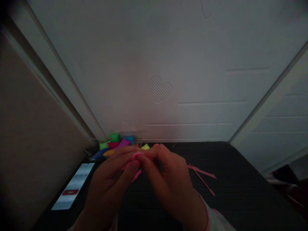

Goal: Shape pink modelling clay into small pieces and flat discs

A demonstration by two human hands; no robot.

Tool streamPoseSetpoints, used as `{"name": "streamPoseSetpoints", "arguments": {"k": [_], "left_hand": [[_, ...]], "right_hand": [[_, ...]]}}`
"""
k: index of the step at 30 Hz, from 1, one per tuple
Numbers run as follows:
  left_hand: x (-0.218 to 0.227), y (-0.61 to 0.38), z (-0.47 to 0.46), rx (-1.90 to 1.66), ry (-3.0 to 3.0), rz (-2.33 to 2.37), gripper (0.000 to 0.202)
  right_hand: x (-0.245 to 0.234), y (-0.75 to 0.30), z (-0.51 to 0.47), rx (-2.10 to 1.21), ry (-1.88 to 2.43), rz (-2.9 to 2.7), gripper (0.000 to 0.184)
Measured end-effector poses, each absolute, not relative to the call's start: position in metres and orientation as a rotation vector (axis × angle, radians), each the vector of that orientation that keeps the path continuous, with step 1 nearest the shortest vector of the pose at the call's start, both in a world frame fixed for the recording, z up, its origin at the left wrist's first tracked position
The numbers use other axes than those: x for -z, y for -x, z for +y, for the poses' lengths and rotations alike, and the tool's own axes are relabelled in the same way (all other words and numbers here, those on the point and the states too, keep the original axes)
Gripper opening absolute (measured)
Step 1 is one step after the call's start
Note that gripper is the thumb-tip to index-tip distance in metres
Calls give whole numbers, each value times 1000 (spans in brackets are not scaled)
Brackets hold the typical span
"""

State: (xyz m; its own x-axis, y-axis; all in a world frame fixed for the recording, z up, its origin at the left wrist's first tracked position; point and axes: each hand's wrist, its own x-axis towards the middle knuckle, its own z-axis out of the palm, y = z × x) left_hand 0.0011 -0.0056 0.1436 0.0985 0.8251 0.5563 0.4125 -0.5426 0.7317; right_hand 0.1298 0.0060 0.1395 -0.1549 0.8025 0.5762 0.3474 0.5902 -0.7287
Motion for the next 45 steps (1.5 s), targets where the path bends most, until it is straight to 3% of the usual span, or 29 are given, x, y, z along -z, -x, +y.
{"name": "streamPoseSetpoints", "arguments": {"k": [12, 24, 31, 42, 45], "left_hand": [[-146, -2, -2, -1358, -1830, 1273, 12], [-144, -1, -6, -1470, -2026, 1419, 11], [-140, -5, -5, -1480, -2188, 1434, 15], [-139, -4, -6, -1451, -1899, 1328, 29], [-141, -4, -6, -1432, -1917, 1231, 23]], "right_hand": [[-142, -128, 3, -748, 885, -1745, 22], [-141, -128, 3, -949, 804, -1668, 23], [-141, -128, 6, -852, 859, -1749, 27], [-139, -127, 7, -770, 979, -1662, 7], [-139, -126, 6, -745, 979, -1629, 7]]}}
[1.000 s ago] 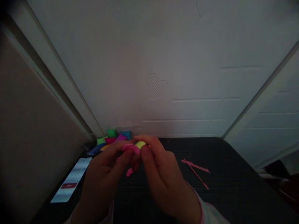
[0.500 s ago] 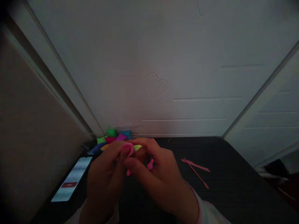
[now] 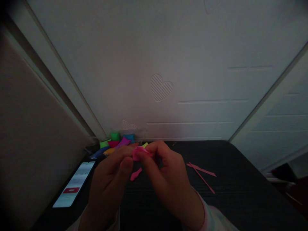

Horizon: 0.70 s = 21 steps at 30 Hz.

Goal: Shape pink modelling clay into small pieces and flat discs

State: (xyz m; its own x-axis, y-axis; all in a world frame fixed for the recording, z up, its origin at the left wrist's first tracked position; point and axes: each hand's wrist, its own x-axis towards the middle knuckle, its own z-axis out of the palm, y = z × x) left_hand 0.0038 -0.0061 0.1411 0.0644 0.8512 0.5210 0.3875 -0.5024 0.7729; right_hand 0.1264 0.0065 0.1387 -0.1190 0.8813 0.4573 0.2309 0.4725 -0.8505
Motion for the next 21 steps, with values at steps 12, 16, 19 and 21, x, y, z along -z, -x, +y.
{"name": "streamPoseSetpoints", "arguments": {"k": [12, 16, 19, 21], "left_hand": [[-144, -4, -4, -1423, -1883, 1311, 11], [-145, -2, -4, -1417, -1813, 1300, 15], [-145, -1, -5, -1373, -1866, 1264, 14], [-146, -1, -6, -1363, -1939, 1270, 13]], "right_hand": [[-138, -125, 5, -811, 926, -1610, 24], [-139, -124, 4, -928, 851, -1562, 22], [-140, -124, 5, -958, 818, -1590, 15], [-141, -125, 6, -957, 828, -1613, 10]]}}
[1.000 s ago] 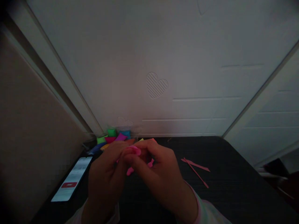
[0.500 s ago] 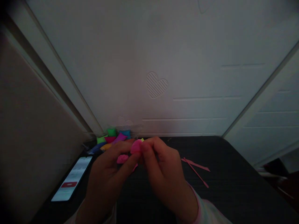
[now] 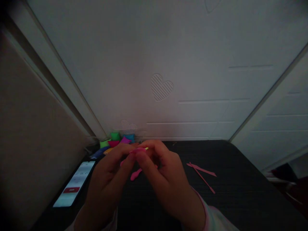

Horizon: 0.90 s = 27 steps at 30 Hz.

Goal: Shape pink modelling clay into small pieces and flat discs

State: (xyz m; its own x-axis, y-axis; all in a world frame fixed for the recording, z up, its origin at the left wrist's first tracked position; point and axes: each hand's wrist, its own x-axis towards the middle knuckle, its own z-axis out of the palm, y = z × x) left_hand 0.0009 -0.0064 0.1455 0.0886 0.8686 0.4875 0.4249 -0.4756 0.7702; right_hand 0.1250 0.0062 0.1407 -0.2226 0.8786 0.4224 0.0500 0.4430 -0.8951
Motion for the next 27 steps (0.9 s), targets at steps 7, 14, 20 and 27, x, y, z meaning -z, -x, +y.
{"name": "streamPoseSetpoints", "arguments": {"k": [7, 14, 20, 27], "left_hand": [[-145, -1, -7, -1377, -2014, 1338, 15], [-146, 3, -6, -1434, -1890, 1273, 11], [-144, 4, -7, -1568, -1800, 1273, 14], [-144, -1, -8, -1518, -2138, 1316, 37]], "right_hand": [[-140, -126, 8, -818, 881, -1542, 4], [-139, -128, 9, -968, 818, -1328, 4], [-140, -130, 10, -1087, 763, -1262, 3], [-142, -130, 7, -1105, 778, -1371, 4]]}}
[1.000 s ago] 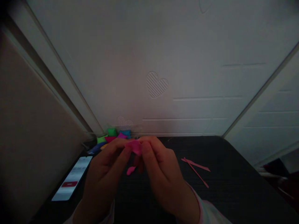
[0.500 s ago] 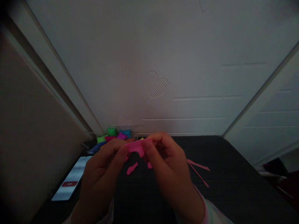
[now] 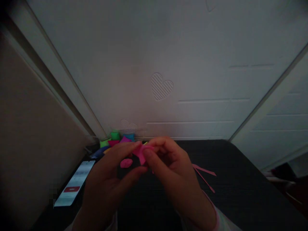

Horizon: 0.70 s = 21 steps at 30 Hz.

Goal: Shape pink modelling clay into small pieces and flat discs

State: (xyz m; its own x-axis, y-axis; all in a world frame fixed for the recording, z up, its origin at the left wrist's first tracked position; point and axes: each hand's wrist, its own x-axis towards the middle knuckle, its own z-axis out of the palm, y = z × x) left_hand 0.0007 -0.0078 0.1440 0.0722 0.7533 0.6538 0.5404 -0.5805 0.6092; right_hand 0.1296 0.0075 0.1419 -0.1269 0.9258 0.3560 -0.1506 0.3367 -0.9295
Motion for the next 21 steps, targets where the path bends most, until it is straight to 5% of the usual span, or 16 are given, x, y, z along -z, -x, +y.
{"name": "streamPoseSetpoints", "arguments": {"k": [15, 21], "left_hand": [[-146, 3, -5, -1570, -2017, 1411, 17], [-145, 4, -6, -1612, -1873, 1424, 14]], "right_hand": [[-143, -127, 4, -1025, 694, -1469, 11], [-138, -124, 3, -744, 804, -1598, 17]]}}
